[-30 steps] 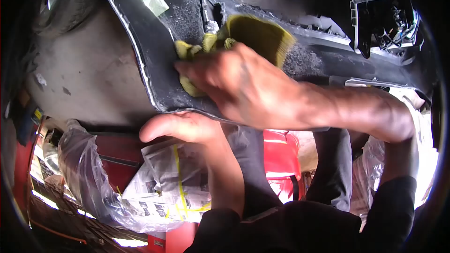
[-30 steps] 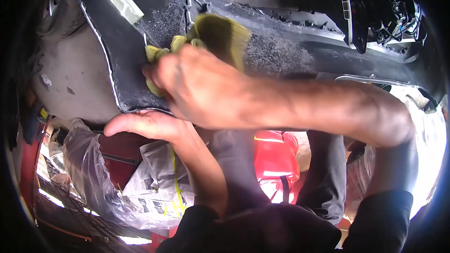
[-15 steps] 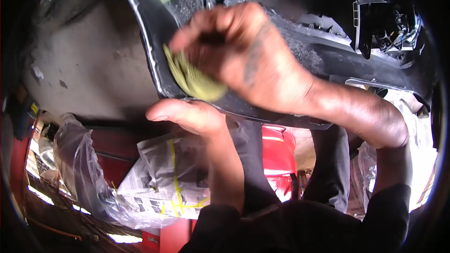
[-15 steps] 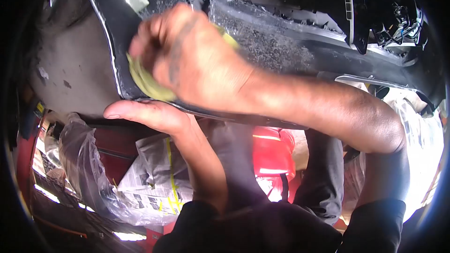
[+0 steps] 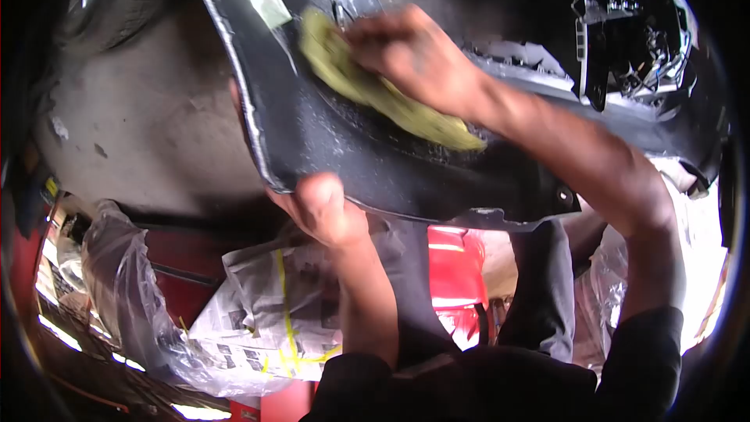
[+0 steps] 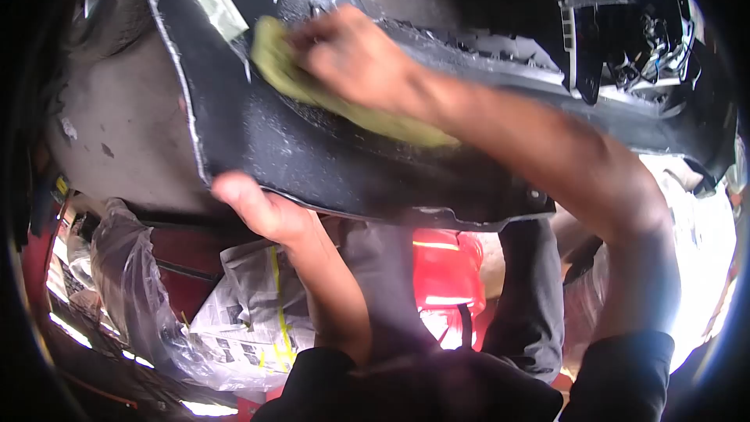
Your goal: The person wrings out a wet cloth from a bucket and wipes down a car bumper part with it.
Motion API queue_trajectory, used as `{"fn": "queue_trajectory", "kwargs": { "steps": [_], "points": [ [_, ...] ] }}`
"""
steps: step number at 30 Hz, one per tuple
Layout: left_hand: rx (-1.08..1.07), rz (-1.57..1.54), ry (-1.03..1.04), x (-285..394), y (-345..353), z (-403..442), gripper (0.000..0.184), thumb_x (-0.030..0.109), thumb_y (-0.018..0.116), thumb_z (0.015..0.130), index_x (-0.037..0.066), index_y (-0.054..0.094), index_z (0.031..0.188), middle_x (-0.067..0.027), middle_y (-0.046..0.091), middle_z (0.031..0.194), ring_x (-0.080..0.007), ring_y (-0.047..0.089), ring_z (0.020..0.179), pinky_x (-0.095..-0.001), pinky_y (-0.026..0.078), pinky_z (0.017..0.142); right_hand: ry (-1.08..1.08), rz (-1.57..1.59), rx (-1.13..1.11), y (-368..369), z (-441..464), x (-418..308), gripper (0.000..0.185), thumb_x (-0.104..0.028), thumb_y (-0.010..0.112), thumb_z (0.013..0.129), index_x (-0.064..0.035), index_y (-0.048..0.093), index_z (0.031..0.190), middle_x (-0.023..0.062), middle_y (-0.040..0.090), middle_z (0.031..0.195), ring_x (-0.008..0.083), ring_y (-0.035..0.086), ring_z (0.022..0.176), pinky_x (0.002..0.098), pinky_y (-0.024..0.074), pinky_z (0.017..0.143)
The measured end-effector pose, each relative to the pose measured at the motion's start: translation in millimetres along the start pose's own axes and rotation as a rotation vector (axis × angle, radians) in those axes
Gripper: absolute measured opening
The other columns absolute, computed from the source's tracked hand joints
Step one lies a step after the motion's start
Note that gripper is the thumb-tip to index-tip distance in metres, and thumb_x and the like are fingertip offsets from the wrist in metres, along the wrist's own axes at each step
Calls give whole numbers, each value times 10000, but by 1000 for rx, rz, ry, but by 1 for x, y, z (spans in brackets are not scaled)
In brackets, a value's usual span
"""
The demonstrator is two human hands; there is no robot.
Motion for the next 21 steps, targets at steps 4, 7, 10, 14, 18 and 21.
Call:
{"fn": "queue_trajectory", "kwargs": {
  "steps": [4, 7, 10, 14, 18, 21],
  "points": [
    [61, 18, -70, -4, -2, 3, 862, 298, 706, 907, -92, 277, 1546, -213, 369, 1567, -292, 401, 1407, -406, 286, 1173, -380, -40, -137, 54, 9, 28, 383, -69, 484, 931, 54, 528, 1291, 275, 548, 1323, 286, 623, 1007, 354, 512, 870],
    [56, -3, -32, -6, -2, 4, 882, 330, 711, 906, -92, 276, 1547, -205, 404, 1548, -274, 432, 1383, -396, 303, 1160, -120, -206, -380, 36, -60, 104, 652, 48, 395, 883, -77, 379, 1523, 167, 410, 1552, 236, 452, 1314, 349, 387, 1074],
    [49, -27, -35, -3, 1, 1, 891, 378, 707, 907, -98, 294, 1536, -203, 431, 1532, -282, 457, 1362, -402, 325, 1144, 145, -377, -475, 10, -84, 124, 733, 109, 350, 832, -68, 366, 1542, 199, 415, 1560, 264, 447, 1422, 396, 370, 1165],
    [78, 11, -99, -6, -6, -7, 837, 381, 664, 935, -131, 322, 1503, -237, 444, 1506, -308, 492, 1332, -414, 357, 1132, -320, -230, -303, 30, -41, 62, 376, 33, 444, 924, 60, 509, 1294, 250, 566, 1352, 299, 600, 1177, 394, 460, 1039],
    [144, -108, -145, -9, -5, -11, 687, 248, 621, 941, -133, 376, 1458, -242, 486, 1451, -318, 537, 1269, -439, 399, 1103, -353, -18, -335, 31, -35, 52, 459, -98, 475, 978, 29, 447, 1418, 167, 585, 1347, 218, 573, 1124, 342, 469, 965],
    [210, -83, -83, -11, -9, -14, 646, 156, 627, 906, -112, 401, 1449, -220, 515, 1428, -279, 550, 1224, -412, 404, 1090, 67, 29, -577, 1, -89, 88, 550, -39, 552, 917, -38, 474, 1462, 123, 591, 1395, 178, 553, 1233, 325, 455, 998]
  ]
}}
Point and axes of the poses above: each hand's wrist, its own z-axis towards the middle knuckle, its own y-axis out of the palm, x = y × z, the point moved 4 cm from there along z, towards the middle knuckle
